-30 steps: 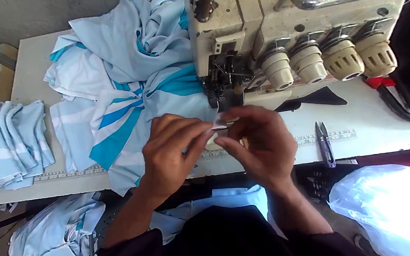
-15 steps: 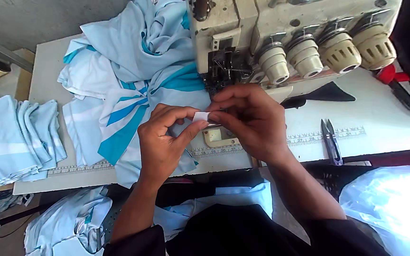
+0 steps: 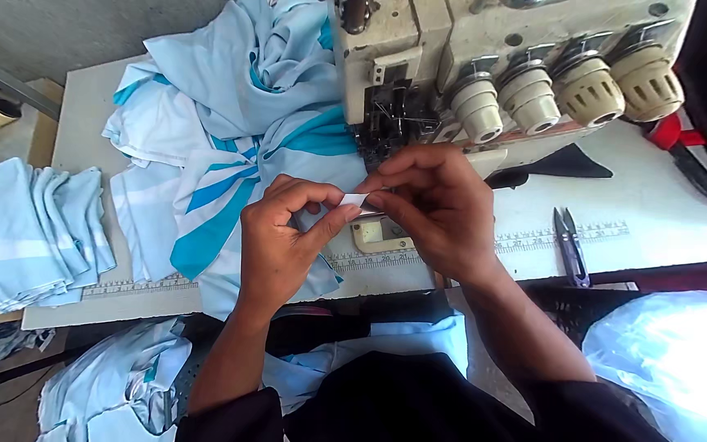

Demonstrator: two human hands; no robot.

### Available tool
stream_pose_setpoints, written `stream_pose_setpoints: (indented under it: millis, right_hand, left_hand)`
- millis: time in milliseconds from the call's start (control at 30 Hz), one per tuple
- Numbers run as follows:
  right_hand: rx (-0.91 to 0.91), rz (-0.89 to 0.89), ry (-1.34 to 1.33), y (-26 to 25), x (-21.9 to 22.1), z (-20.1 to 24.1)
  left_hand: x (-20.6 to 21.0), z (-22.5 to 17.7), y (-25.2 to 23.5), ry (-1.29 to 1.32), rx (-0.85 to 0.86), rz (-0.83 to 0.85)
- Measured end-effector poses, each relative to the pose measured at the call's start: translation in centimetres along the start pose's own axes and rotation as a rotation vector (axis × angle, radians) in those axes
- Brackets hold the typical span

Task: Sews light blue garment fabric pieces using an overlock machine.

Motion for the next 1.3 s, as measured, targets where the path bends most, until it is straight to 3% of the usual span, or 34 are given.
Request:
stream_pose_setpoints:
  millis: [733,900,1100,1233,1300]
  right_hand:
    - [-0.115,-0.034,-0.049,0.0,0.3,0.2]
    - [-0.119,0.073,0.104,-0.3,-0.2,1.1]
    - [-0.275,0.202,0.335,-0.7,-1.0,2.3]
    - [-0.375,0.108,0.451,0.8,-0.8,2.2]
    - [-0.335,0.004,0.463,2.8,-0.4,1.2]
  left_hand:
    - [-0.3,0.0,-0.2,0.079,0.020,0.065]
    - [-0.5,-0.3,0.0,0.029,0.109,0.065]
    - [-0.6,-1.3,0.0,-0.192,0.277,0.025]
    - [-0.3,-1.6,0.3,-0.299,0.409,0.009]
    - [-0.3,-1.1,0.6,-0.320,0.448,0.054]
Point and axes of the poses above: each hand's wrist, its own y-axis away from the middle knuckle, its own x-axis out of the palm, z = x × y, the point moved 2 cm from there along -y, towards the middle knuckle, and after that the axes turned 3 degrees about -y, right-handed, at the moved point
